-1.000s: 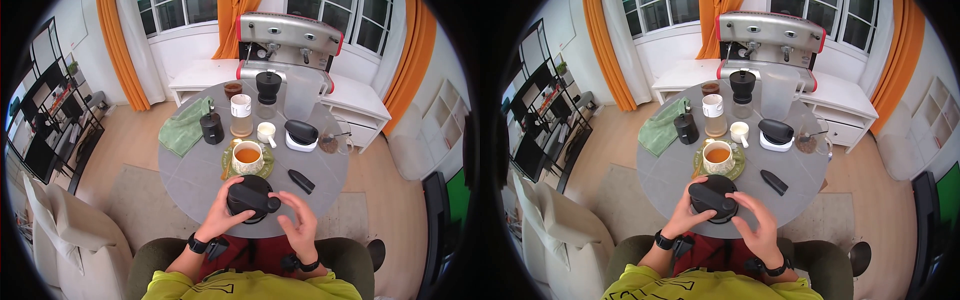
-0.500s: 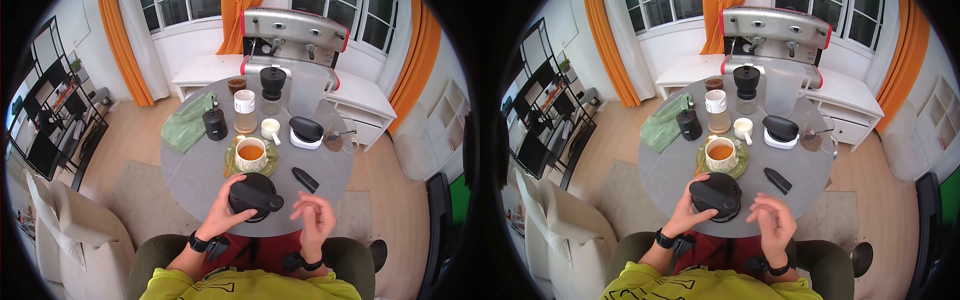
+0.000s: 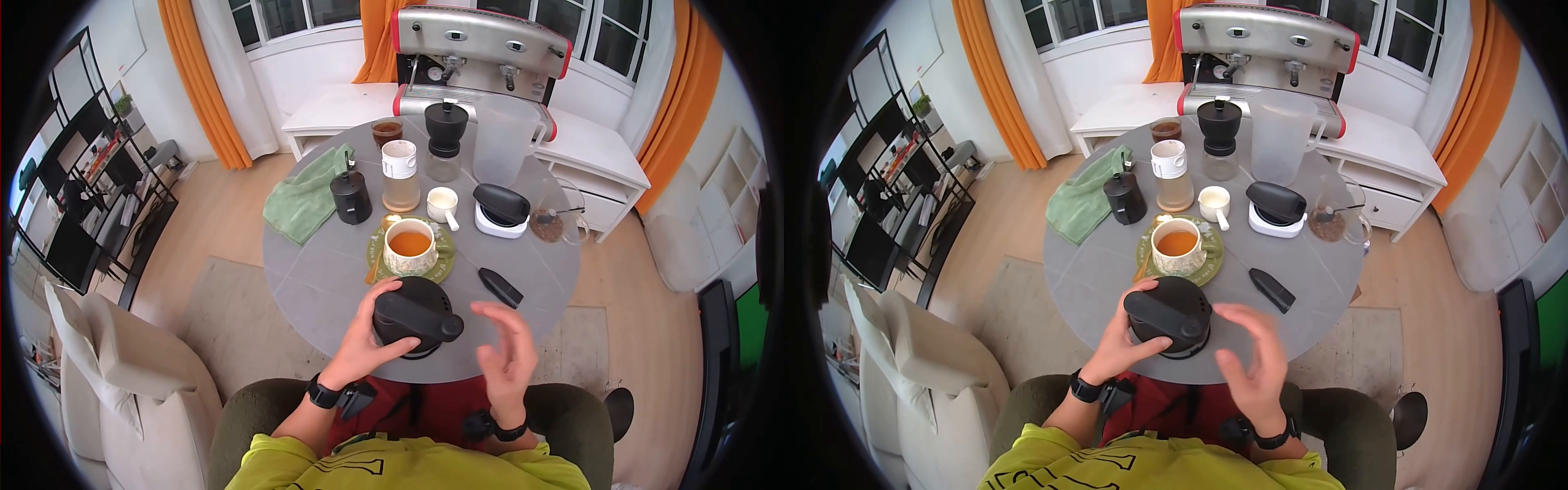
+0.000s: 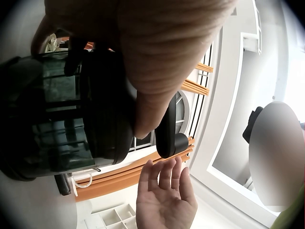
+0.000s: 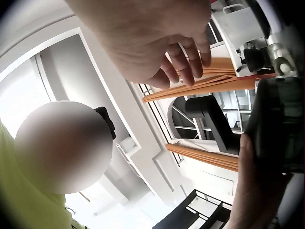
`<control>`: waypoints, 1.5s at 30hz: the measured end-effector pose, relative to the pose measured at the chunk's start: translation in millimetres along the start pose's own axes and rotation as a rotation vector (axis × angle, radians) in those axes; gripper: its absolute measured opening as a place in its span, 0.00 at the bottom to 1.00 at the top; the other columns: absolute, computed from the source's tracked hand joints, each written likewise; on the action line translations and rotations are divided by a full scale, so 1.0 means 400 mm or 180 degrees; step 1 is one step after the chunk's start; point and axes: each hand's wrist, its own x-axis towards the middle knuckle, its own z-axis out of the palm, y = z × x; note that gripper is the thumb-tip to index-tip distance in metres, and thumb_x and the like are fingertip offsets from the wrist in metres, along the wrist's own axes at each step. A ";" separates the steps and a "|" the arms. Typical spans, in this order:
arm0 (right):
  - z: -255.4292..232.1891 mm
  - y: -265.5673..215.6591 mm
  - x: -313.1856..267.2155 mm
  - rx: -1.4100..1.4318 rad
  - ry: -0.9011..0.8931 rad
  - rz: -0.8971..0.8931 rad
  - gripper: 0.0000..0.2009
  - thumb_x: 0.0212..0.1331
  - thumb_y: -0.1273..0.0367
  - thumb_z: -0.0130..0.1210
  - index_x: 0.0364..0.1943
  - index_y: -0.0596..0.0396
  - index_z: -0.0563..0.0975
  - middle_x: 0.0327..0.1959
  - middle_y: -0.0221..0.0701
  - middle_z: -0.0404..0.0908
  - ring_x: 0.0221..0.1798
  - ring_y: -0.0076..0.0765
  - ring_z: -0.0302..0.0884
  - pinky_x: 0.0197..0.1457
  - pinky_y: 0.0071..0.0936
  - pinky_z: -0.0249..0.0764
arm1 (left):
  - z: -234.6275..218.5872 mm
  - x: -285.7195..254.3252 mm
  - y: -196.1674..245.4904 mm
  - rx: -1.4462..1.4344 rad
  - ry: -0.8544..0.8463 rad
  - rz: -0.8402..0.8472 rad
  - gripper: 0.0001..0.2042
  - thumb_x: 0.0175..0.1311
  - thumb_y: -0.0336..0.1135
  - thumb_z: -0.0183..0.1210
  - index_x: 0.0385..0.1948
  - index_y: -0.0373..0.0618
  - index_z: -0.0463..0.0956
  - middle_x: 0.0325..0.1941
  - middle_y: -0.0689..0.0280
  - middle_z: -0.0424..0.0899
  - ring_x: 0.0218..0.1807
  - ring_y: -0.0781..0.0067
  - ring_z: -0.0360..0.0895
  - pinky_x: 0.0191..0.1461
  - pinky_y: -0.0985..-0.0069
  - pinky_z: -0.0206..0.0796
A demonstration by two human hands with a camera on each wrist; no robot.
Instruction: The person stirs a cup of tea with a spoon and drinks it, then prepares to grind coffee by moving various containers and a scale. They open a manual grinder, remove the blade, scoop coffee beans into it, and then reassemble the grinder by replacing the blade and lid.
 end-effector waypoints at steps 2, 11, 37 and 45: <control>0.023 -0.013 0.013 -0.0177 -0.0424 -0.0016 0.19 0.57 0.75 0.56 0.54 0.66 0.72 0.57 0.45 0.75 0.61 0.41 0.73 0.67 0.41 0.63 | 0.002 0.000 0.001 -0.0070 0.0018 -0.0003 0.39 0.47 0.30 0.72 0.64 0.45 0.60 0.69 0.57 0.60 0.71 0.62 0.57 0.73 0.66 0.50; -0.005 0.008 -0.001 0.0197 0.0011 0.0089 0.17 0.57 0.76 0.55 0.52 0.66 0.72 0.51 0.47 0.78 0.56 0.42 0.74 0.68 0.42 0.61 | -0.002 -0.001 -0.007 0.0064 -0.0023 -0.0004 0.39 0.48 0.29 0.71 0.64 0.46 0.60 0.70 0.56 0.59 0.72 0.61 0.56 0.74 0.65 0.49; 0.029 0.013 0.011 -0.0090 -0.0405 -0.0216 0.21 0.57 0.70 0.57 0.54 0.66 0.70 0.45 0.45 0.81 0.54 0.46 0.75 0.68 0.50 0.60 | 0.001 0.002 -0.006 -0.0065 0.0007 -0.0056 0.40 0.47 0.29 0.72 0.65 0.47 0.59 0.70 0.57 0.58 0.72 0.62 0.56 0.73 0.65 0.49; -0.002 0.030 -0.005 0.0032 0.0005 -0.0224 0.21 0.58 0.68 0.57 0.53 0.65 0.71 0.50 0.46 0.79 0.58 0.46 0.73 0.68 0.47 0.59 | -0.002 0.003 -0.007 0.0048 -0.0028 -0.0060 0.40 0.47 0.29 0.71 0.65 0.47 0.59 0.70 0.57 0.58 0.72 0.62 0.56 0.73 0.65 0.50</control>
